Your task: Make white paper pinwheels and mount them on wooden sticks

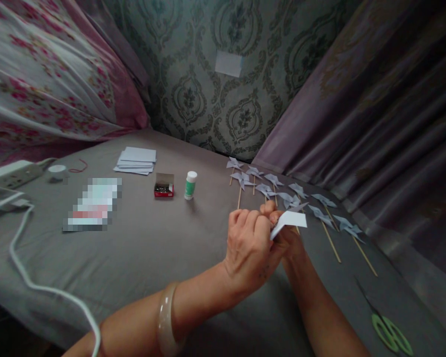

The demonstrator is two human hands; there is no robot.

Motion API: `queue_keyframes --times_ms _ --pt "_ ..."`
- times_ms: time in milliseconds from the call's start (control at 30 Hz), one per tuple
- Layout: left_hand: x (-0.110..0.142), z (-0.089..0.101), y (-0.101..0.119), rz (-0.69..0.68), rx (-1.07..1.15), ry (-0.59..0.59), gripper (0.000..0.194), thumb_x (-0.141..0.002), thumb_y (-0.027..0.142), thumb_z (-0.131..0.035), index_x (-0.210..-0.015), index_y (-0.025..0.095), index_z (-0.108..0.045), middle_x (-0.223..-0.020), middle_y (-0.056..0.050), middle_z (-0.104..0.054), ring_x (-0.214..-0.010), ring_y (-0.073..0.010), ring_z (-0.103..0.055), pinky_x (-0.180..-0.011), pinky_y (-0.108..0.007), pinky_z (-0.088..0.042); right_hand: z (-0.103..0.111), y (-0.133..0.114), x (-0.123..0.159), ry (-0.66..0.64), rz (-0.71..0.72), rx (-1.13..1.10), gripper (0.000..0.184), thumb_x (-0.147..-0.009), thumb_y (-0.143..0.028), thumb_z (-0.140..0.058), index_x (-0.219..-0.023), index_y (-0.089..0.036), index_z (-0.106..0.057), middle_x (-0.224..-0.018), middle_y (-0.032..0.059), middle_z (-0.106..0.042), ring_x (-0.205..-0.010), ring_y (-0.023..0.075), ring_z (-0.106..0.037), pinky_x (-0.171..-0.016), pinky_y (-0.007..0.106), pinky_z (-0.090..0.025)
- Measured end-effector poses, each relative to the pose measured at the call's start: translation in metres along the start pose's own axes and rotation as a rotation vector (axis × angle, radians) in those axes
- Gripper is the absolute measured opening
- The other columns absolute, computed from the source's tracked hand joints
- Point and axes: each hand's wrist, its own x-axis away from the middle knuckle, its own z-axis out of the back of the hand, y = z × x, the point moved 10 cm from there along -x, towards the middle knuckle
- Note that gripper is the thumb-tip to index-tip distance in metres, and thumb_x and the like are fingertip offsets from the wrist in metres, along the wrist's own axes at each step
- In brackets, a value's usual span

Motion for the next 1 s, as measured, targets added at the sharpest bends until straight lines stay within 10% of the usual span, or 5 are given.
queue_keyframes --times_ms 300,633,833,1000 --pt "0.021 -0.072 -0.102 0.79 0.329 -0.513 0.023 -0.074 0.035 -0.056 -0.063 0.015 -0.061 -0.054 0.003 -0.049 -0.058 -0.0132 -0.051 -0.051 -0.022 -0.029 0.035 0.068 0.0 0.285 -0.511 0.058 0.032 -0.055 -0.041 -0.082 -0.072 -0.019 -0.067 -0.067 0.0 -0.068 -0.069 0.0161 -0.062 -0.068 0.027 -0.045" --pt "0.047 -0.107 -0.148 0.771 0.179 -0.687 0.025 -0.072 0.025 -0.055 -0.083 0.01 -0.072 -0.075 -0.008 -0.07 -0.074 -0.0186 -0.063 -0.059 -0.022 -0.041 0.072 0.091 0.021 0.434 -0.775 0.493 0.017 -0.073 -0.029 -0.071 -0.069 -0.015 -0.062 -0.058 -0.0019 -0.062 -0.048 0.0071 -0.049 -0.045 0.019 -0.031" --pt "0.047 -0.105 -0.146 0.697 0.016 -0.761 0.026 -0.074 0.019 -0.056 -0.092 0.009 -0.072 -0.088 -0.012 -0.073 -0.082 -0.0212 -0.066 -0.069 -0.026 -0.045 0.077 0.082 0.018 0.42 -0.792 0.769 0.038 -0.076 -0.04 -0.068 -0.05 -0.016 -0.053 -0.038 -0.0065 -0.04 -0.039 0.0063 -0.033 -0.042 0.022 -0.02" --pt "0.047 -0.104 -0.14 0.607 -0.057 -0.804 0.027 -0.074 0.015 -0.055 -0.097 0.011 -0.07 -0.092 -0.012 -0.072 -0.086 -0.0207 -0.065 -0.072 -0.025 -0.046 0.09 0.066 0.016 0.368 -0.687 1.026 0.038 -0.078 -0.046 -0.064 -0.056 -0.015 -0.062 -0.051 -0.0001 -0.054 -0.052 0.011 -0.048 -0.05 0.024 -0.028"
